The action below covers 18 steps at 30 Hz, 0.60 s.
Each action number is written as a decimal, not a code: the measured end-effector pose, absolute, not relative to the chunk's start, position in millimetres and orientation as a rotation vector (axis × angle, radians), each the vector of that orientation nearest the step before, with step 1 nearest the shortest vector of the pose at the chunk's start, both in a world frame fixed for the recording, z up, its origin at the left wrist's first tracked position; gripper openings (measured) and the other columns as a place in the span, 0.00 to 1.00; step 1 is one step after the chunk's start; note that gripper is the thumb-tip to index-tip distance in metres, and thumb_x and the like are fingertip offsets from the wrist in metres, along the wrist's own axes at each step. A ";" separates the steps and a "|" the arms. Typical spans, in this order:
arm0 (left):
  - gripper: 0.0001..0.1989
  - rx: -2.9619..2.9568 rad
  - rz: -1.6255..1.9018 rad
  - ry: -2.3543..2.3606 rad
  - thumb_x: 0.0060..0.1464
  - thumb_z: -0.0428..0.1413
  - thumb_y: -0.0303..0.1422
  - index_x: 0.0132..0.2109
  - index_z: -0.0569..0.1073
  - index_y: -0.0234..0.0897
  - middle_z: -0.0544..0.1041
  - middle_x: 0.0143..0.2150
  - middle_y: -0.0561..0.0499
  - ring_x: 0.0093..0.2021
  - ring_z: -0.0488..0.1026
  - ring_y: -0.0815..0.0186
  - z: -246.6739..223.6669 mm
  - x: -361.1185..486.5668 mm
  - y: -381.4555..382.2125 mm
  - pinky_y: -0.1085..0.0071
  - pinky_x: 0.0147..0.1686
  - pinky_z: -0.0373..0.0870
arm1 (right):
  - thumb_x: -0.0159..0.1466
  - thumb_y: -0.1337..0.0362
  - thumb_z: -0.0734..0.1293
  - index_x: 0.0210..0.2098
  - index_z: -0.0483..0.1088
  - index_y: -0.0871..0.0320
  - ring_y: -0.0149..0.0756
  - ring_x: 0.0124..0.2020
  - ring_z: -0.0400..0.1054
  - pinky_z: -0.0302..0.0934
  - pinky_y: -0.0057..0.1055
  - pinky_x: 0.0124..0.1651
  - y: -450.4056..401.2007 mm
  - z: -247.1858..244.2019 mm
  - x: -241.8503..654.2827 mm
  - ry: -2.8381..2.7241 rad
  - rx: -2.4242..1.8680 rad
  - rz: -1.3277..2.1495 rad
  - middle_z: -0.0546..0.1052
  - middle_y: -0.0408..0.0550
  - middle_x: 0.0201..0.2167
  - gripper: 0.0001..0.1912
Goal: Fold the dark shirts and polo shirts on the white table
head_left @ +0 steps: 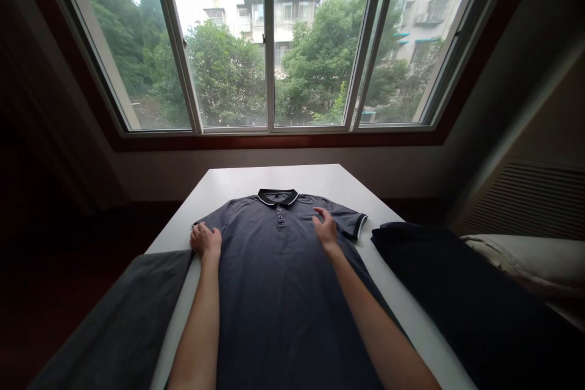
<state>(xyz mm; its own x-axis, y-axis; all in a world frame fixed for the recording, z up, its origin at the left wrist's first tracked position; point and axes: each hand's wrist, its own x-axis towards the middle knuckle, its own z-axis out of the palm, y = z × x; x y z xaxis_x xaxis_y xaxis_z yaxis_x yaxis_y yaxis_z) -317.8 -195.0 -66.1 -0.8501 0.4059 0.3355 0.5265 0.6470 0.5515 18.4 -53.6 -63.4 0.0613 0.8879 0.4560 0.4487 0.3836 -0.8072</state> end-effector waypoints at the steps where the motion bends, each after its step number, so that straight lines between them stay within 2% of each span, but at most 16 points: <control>1: 0.21 -0.743 -0.974 -2.692 0.57 0.50 0.32 0.57 0.65 0.32 0.65 0.61 0.34 0.62 0.60 0.45 -65.9 -317.7 -196.0 0.44 0.58 0.60 | 0.56 0.67 0.60 0.47 0.72 0.58 0.43 0.53 0.69 0.59 0.41 0.60 -61.1 -69.8 9.2 -1.623 -1.241 0.500 0.76 0.53 0.50 0.20; 4: 0.22 -0.712 -0.949 -2.715 0.58 0.49 0.33 0.58 0.62 0.29 0.64 0.60 0.30 0.63 0.56 0.41 -65.7 -321.1 -197.5 0.36 0.58 0.53 | 0.56 0.69 0.61 0.45 0.73 0.58 0.46 0.59 0.64 0.44 0.50 0.67 -76.7 -87.2 -3.0 -1.802 -1.338 0.440 0.74 0.55 0.54 0.18; 6: 0.23 -0.702 -0.963 -2.721 0.59 0.50 0.34 0.59 0.60 0.30 0.65 0.58 0.30 0.62 0.57 0.40 -67.5 -324.4 -197.1 0.35 0.57 0.52 | 0.58 0.69 0.61 0.45 0.73 0.58 0.47 0.62 0.61 0.40 0.52 0.68 -79.9 -93.2 -1.8 -1.898 -1.418 0.393 0.72 0.56 0.56 0.17; 12: 0.29 -0.608 -1.089 -2.656 0.56 0.54 0.37 0.61 0.57 0.31 0.62 0.59 0.28 0.60 0.59 0.36 -72.8 -328.6 -194.3 0.33 0.54 0.55 | 0.61 0.66 0.60 0.50 0.71 0.58 0.44 0.63 0.59 0.41 0.50 0.68 -77.9 -91.1 3.1 -1.998 -1.488 0.337 0.70 0.55 0.59 0.18; 15: 0.27 -0.605 -1.108 -2.692 0.57 0.53 0.36 0.60 0.58 0.29 0.62 0.59 0.26 0.61 0.57 0.34 -70.1 -329.0 -194.6 0.30 0.54 0.52 | 0.62 0.66 0.60 0.49 0.71 0.57 0.44 0.63 0.59 0.41 0.50 0.68 -77.7 -90.9 2.8 -2.001 -1.476 0.337 0.70 0.54 0.59 0.17; 18: 0.24 -0.674 -1.117 -2.725 0.58 0.53 0.35 0.59 0.60 0.29 0.67 0.56 0.27 0.60 0.60 0.37 -68.4 -331.1 -196.4 0.32 0.54 0.54 | 0.61 0.66 0.61 0.49 0.72 0.57 0.44 0.63 0.59 0.41 0.50 0.68 -77.5 -92.2 3.4 -1.997 -1.471 0.344 0.70 0.54 0.59 0.18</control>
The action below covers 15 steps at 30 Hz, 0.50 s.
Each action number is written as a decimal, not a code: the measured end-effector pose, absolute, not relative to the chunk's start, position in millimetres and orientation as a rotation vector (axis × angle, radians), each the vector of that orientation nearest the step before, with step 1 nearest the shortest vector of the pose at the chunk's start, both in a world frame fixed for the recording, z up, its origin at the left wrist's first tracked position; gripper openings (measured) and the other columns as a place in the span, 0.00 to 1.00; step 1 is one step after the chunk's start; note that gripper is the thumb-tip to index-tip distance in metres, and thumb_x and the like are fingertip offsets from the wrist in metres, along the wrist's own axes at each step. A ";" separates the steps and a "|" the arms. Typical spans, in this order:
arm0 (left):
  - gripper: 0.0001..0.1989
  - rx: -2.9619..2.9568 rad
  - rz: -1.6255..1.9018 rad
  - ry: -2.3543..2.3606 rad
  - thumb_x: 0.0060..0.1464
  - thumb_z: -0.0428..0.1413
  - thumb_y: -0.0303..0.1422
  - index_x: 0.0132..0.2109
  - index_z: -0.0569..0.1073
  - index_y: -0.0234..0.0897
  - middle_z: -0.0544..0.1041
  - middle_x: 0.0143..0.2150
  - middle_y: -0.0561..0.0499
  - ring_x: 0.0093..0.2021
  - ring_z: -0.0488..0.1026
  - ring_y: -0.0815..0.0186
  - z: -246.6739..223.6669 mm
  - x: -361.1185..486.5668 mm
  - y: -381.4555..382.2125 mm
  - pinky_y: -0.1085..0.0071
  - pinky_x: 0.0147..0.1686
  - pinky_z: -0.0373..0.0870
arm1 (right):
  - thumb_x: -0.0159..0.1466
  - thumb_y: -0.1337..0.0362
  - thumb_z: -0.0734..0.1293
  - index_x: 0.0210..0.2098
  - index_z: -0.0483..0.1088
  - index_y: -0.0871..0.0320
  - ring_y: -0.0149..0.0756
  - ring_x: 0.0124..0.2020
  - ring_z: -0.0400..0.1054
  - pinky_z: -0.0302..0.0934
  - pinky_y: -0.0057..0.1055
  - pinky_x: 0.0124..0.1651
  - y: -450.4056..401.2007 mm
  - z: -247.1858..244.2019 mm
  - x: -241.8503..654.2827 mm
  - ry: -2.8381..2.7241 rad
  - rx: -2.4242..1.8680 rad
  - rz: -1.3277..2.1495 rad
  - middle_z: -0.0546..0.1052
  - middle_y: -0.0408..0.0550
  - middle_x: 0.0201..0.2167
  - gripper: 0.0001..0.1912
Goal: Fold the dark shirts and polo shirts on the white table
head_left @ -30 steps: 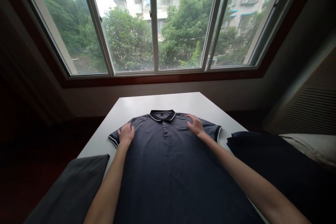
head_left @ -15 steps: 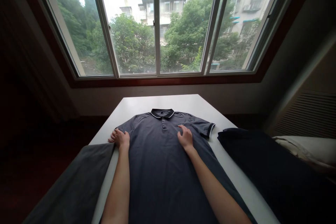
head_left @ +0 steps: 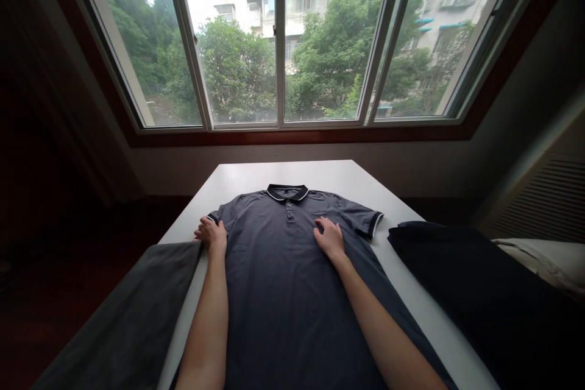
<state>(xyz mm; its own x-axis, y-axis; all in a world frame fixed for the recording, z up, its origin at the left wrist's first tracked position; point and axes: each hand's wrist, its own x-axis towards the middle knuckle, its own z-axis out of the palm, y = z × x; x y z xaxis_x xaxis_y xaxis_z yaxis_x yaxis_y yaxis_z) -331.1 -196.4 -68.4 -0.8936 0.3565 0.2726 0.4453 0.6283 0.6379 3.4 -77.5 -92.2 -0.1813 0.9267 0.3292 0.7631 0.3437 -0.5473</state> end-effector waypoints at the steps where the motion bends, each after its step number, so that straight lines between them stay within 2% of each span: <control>1: 0.23 -0.703 -1.122 -2.723 0.58 0.52 0.34 0.58 0.60 0.29 0.69 0.54 0.28 0.60 0.62 0.39 -68.6 -332.2 -197.1 0.34 0.54 0.56 | 0.60 0.67 0.61 0.48 0.72 0.57 0.44 0.63 0.59 0.41 0.50 0.67 -77.4 -92.5 3.6 -1.994 -1.468 0.345 0.70 0.54 0.59 0.18; 4: 0.21 -0.743 -1.183 -2.680 0.59 0.51 0.32 0.58 0.60 0.31 0.72 0.52 0.32 0.57 0.66 0.42 -69.6 -335.4 -197.5 0.37 0.53 0.60 | 0.60 0.67 0.61 0.47 0.72 0.55 0.44 0.63 0.60 0.42 0.50 0.67 -77.4 -92.4 4.1 -1.980 -1.460 0.345 0.70 0.53 0.58 0.17; 7: 0.21 -0.708 -1.295 -2.652 0.61 0.48 0.31 0.59 0.58 0.33 0.70 0.54 0.32 0.56 0.68 0.45 -67.5 -338.3 -194.7 0.40 0.52 0.63 | 0.60 0.66 0.61 0.47 0.72 0.56 0.44 0.63 0.60 0.42 0.49 0.67 -77.9 -90.7 4.0 -1.982 -1.464 0.349 0.70 0.53 0.58 0.17; 12: 0.23 -0.672 -1.453 -2.650 0.61 0.47 0.29 0.61 0.56 0.31 0.67 0.58 0.31 0.61 0.64 0.48 -62.0 -345.0 -185.6 0.48 0.56 0.65 | 0.60 0.66 0.61 0.48 0.72 0.57 0.44 0.63 0.60 0.42 0.49 0.68 -78.4 -88.7 4.5 -1.983 -1.476 0.359 0.70 0.53 0.59 0.17; 15: 0.26 -0.618 -1.543 -2.574 0.59 0.51 0.29 0.62 0.54 0.30 0.67 0.59 0.33 0.63 0.61 0.51 -65.1 -348.8 -179.8 0.53 0.60 0.63 | 0.60 0.66 0.61 0.47 0.73 0.57 0.44 0.62 0.60 0.43 0.49 0.67 -78.5 -88.6 5.0 -1.983 -1.471 0.363 0.70 0.53 0.58 0.17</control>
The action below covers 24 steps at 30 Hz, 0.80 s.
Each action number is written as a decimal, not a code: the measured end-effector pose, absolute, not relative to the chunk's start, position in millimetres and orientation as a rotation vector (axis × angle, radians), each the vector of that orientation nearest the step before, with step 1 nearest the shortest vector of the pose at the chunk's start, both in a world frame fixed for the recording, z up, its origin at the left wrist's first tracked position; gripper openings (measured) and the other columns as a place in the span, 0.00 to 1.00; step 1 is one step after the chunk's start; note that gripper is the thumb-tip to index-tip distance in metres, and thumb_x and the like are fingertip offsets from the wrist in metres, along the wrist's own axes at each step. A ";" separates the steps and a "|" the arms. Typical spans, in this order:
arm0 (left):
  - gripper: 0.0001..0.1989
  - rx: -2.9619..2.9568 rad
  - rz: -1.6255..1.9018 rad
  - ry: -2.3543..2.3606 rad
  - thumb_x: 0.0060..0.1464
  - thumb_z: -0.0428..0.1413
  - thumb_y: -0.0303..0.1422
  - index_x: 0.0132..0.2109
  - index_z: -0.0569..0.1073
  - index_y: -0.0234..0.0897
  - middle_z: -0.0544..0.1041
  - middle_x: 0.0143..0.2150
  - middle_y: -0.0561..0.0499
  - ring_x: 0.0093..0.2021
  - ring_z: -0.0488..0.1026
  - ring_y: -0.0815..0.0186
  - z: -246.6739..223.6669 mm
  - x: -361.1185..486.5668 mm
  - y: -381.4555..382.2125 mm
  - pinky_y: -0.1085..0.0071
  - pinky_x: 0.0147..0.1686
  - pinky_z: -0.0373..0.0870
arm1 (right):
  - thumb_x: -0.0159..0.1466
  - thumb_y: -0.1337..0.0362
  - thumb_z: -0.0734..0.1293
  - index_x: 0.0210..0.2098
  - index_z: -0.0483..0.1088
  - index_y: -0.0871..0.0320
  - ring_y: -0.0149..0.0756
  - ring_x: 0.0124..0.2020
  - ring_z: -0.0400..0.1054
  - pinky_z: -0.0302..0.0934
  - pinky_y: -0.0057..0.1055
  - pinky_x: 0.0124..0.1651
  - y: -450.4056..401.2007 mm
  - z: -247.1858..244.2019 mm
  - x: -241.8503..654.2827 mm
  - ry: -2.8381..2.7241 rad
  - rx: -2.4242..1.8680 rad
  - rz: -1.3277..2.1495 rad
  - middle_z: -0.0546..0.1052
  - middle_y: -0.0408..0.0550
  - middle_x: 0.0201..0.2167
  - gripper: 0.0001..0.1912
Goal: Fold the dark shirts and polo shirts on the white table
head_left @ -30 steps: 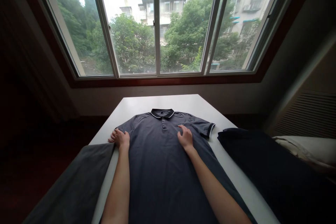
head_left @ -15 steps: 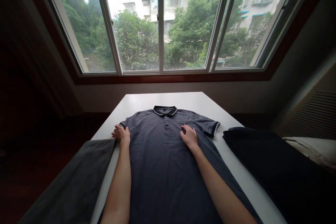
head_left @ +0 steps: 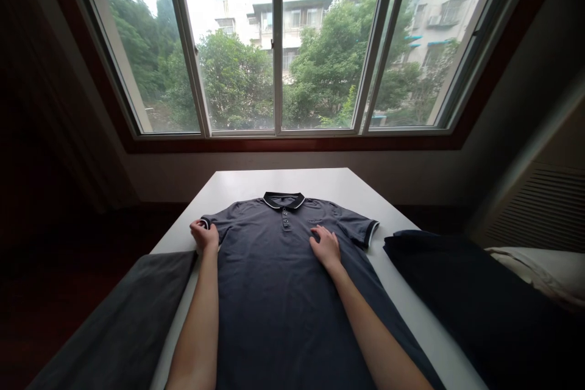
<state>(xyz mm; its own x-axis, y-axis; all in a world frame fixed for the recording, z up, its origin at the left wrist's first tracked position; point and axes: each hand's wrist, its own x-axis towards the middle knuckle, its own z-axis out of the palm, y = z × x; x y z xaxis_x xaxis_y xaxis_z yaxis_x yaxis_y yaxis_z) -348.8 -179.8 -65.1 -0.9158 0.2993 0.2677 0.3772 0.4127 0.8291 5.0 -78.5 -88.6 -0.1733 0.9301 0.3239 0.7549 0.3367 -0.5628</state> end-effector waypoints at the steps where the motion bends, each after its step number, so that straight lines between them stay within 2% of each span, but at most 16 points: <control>1: 0.29 -0.604 -1.588 -2.564 0.58 0.52 0.30 0.63 0.53 0.30 0.65 0.60 0.33 0.63 0.62 0.51 -66.5 -350.0 -177.8 0.54 0.60 0.64 | 0.60 0.66 0.61 0.47 0.73 0.57 0.44 0.62 0.60 0.43 0.49 0.67 -78.6 -88.5 5.1 -1.982 -1.470 0.365 0.71 0.54 0.58 0.17; 4: 0.35 -0.603 -1.802 -2.606 0.60 0.52 0.32 0.67 0.44 0.31 0.60 0.64 0.30 0.61 0.65 0.52 -67.7 -354.5 -172.2 0.54 0.55 0.71 | 0.60 0.66 0.61 0.47 0.73 0.57 0.44 0.62 0.60 0.42 0.49 0.68 -78.8 -88.3 5.0 -1.978 -1.467 0.372 0.70 0.54 0.58 0.17; 7: 0.37 -0.621 -1.990 -2.634 0.61 0.49 0.30 0.69 0.38 0.30 0.62 0.64 0.30 0.59 0.69 0.53 -64.0 -358.7 -167.7 0.57 0.51 0.74 | 0.60 0.66 0.61 0.47 0.73 0.56 0.44 0.62 0.60 0.42 0.49 0.68 -78.8 -88.6 4.5 -1.967 -1.468 0.372 0.70 0.53 0.58 0.17; 9: 0.38 -0.642 -1.972 -2.622 0.60 0.50 0.28 0.70 0.36 0.31 0.62 0.64 0.31 0.59 0.69 0.54 -60.6 -358.7 -166.0 0.57 0.51 0.75 | 0.59 0.66 0.61 0.47 0.73 0.56 0.44 0.62 0.60 0.43 0.49 0.67 -78.8 -89.3 4.1 -1.959 -1.466 0.371 0.71 0.53 0.58 0.17; 12: 0.40 -0.767 -1.789 -2.531 0.59 0.48 0.26 0.71 0.34 0.35 0.54 0.68 0.33 0.62 0.65 0.54 -55.8 -351.5 -165.1 0.57 0.52 0.74 | 0.59 0.66 0.61 0.46 0.73 0.55 0.44 0.62 0.61 0.43 0.49 0.67 -78.5 -90.5 3.6 -1.949 -1.459 0.372 0.71 0.52 0.58 0.17; 14: 0.40 -0.932 -1.653 -2.451 0.58 0.46 0.23 0.71 0.35 0.35 0.48 0.71 0.34 0.63 0.64 0.54 -53.2 -342.9 -164.7 0.58 0.53 0.73 | 0.59 0.66 0.61 0.46 0.73 0.55 0.44 0.62 0.60 0.42 0.49 0.67 -78.2 -91.2 3.4 -1.946 -1.457 0.370 0.71 0.52 0.58 0.17; 16: 0.39 -1.136 -1.526 -2.407 0.55 0.44 0.20 0.71 0.38 0.35 0.47 0.71 0.37 0.62 0.66 0.56 -51.7 -333.3 -163.4 0.61 0.54 0.73 | 0.59 0.66 0.61 0.46 0.73 0.55 0.44 0.62 0.60 0.42 0.49 0.68 -77.6 -92.0 3.4 -1.948 -1.463 0.367 0.71 0.52 0.58 0.17; 21: 0.45 -1.609 -1.309 -2.308 0.46 0.42 0.14 0.69 0.47 0.48 0.53 0.71 0.55 0.55 0.71 0.67 -55.1 -316.3 -157.5 0.70 0.54 0.71 | 0.59 0.66 0.61 0.46 0.73 0.54 0.44 0.62 0.61 0.43 0.49 0.67 -76.7 -93.5 3.8 -1.954 -1.454 0.351 0.71 0.51 0.58 0.16; 24: 0.45 -1.734 -1.117 -2.290 0.44 0.41 0.13 0.68 0.51 0.48 0.55 0.70 0.58 0.58 0.69 0.67 -59.2 -315.0 -157.9 0.70 0.57 0.68 | 0.59 0.66 0.62 0.46 0.73 0.54 0.44 0.62 0.61 0.43 0.48 0.67 -76.9 -93.6 3.9 -1.955 -1.452 0.348 0.71 0.51 0.58 0.16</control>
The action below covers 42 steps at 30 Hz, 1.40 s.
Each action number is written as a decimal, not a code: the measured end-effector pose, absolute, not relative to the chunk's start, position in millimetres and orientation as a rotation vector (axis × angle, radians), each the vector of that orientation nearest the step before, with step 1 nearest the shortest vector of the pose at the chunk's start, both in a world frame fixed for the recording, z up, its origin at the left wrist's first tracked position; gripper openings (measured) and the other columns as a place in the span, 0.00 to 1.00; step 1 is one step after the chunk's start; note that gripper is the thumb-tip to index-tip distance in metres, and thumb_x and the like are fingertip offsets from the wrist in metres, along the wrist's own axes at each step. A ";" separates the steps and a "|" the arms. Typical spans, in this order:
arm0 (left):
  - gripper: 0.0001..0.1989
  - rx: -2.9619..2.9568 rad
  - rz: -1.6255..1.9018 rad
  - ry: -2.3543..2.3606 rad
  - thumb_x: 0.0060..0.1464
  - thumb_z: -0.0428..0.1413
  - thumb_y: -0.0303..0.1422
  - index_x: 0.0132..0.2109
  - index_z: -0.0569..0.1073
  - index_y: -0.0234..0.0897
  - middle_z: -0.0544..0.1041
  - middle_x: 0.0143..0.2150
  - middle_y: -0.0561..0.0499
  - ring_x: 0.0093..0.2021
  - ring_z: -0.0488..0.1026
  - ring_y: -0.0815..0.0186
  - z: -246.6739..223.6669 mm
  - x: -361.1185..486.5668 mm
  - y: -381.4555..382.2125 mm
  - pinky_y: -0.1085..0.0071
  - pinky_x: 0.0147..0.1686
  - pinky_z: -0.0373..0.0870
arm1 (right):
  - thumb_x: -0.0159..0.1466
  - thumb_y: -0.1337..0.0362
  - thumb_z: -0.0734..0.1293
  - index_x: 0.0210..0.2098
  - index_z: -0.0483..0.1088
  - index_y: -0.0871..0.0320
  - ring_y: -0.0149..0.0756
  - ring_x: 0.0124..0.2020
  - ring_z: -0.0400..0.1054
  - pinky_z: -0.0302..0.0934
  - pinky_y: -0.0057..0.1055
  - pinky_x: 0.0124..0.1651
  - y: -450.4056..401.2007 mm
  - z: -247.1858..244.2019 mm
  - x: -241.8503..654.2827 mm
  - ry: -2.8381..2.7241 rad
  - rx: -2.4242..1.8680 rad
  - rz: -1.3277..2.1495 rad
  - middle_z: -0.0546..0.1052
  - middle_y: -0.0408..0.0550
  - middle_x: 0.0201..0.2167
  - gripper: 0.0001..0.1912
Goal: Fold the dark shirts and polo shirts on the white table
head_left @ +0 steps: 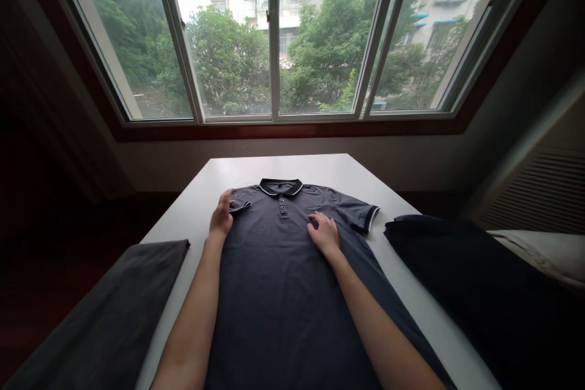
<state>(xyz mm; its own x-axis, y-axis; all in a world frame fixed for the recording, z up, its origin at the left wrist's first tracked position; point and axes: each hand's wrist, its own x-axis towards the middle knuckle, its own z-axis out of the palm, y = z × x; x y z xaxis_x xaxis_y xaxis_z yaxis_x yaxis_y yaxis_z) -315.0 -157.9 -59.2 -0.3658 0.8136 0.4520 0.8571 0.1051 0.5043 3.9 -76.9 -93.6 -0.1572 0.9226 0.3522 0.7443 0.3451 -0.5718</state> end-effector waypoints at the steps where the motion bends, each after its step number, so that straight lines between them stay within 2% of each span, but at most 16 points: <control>1: 0.44 -1.719 -1.044 -2.311 0.44 0.42 0.13 0.67 0.53 0.47 0.57 0.69 0.58 0.60 0.66 0.67 -60.6 -315.9 -159.1 0.69 0.59 0.65 | 0.59 0.66 0.62 0.46 0.73 0.54 0.44 0.62 0.60 0.43 0.49 0.67 -77.0 -93.6 3.8 -1.956 -1.452 0.348 0.71 0.51 0.58 0.16; 4: 0.39 -1.620 -0.921 -2.352 0.44 0.45 0.15 0.63 0.61 0.45 0.63 0.66 0.55 0.65 0.60 0.64 -64.5 -320.6 -164.3 0.68 0.63 0.58 | 0.59 0.66 0.62 0.45 0.73 0.54 0.44 0.62 0.61 0.43 0.49 0.67 -76.9 -93.8 3.6 -1.953 -1.448 0.344 0.71 0.51 0.58 0.16; 8: 0.33 -1.463 -0.955 -2.418 0.45 0.46 0.16 0.58 0.67 0.42 0.70 0.59 0.50 0.60 0.65 0.62 -68.2 -326.1 -172.3 0.69 0.60 0.60 | 0.59 0.66 0.62 0.46 0.73 0.54 0.44 0.62 0.61 0.43 0.49 0.67 -76.1 -94.3 3.4 -1.952 -1.450 0.349 0.71 0.52 0.58 0.16; 12: 0.28 -1.296 -0.971 -2.466 0.47 0.46 0.17 0.55 0.70 0.39 0.71 0.55 0.46 0.57 0.66 0.57 -68.1 -327.2 -180.3 0.65 0.59 0.60 | 0.59 0.66 0.62 0.45 0.73 0.53 0.44 0.62 0.61 0.43 0.49 0.67 -75.4 -93.9 3.2 -1.951 -1.456 0.359 0.71 0.50 0.58 0.15; 16: 0.28 -1.258 -0.975 -2.421 0.47 0.45 0.16 0.54 0.71 0.37 0.70 0.53 0.43 0.56 0.66 0.56 -66.4 -324.4 -185.4 0.62 0.58 0.61 | 0.59 0.66 0.62 0.45 0.73 0.54 0.44 0.62 0.61 0.42 0.50 0.67 -75.8 -92.6 3.1 -1.960 -1.454 0.366 0.71 0.52 0.58 0.16; 24: 0.28 -1.393 -0.977 -2.463 0.44 0.47 0.15 0.50 0.73 0.44 0.75 0.51 0.50 0.54 0.68 0.57 -64.9 -322.0 -185.1 0.62 0.58 0.62 | 0.60 0.66 0.62 0.46 0.73 0.55 0.45 0.62 0.60 0.43 0.50 0.67 -76.7 -90.5 2.8 -1.967 -1.461 0.371 0.71 0.52 0.58 0.16; 31: 0.18 -1.099 -1.186 -2.438 0.47 0.52 0.19 0.46 0.72 0.37 0.74 0.45 0.45 0.45 0.72 0.58 -74.1 -329.8 -187.9 0.62 0.50 0.68 | 0.60 0.66 0.62 0.46 0.73 0.56 0.42 0.62 0.60 0.42 0.48 0.67 -79.6 -85.4 3.5 -1.991 -1.479 0.394 0.70 0.52 0.59 0.16; 37: 0.21 -0.989 -1.368 -2.444 0.45 0.50 0.16 0.45 0.72 0.37 0.74 0.43 0.46 0.42 0.73 0.60 -74.1 -331.6 -194.7 0.64 0.45 0.71 | 0.60 0.67 0.63 0.46 0.74 0.56 0.43 0.62 0.61 0.42 0.48 0.67 -80.3 -83.9 3.9 -1.993 -1.473 0.402 0.71 0.52 0.58 0.15; 42: 0.20 -1.159 -1.409 -2.352 0.48 0.50 0.15 0.45 0.73 0.38 0.75 0.44 0.49 0.41 0.73 0.62 -65.9 -326.9 -194.9 0.66 0.46 0.71 | 0.60 0.67 0.63 0.45 0.74 0.56 0.43 0.62 0.61 0.42 0.49 0.67 -79.6 -84.6 4.4 -1.998 -1.467 0.399 0.71 0.52 0.58 0.15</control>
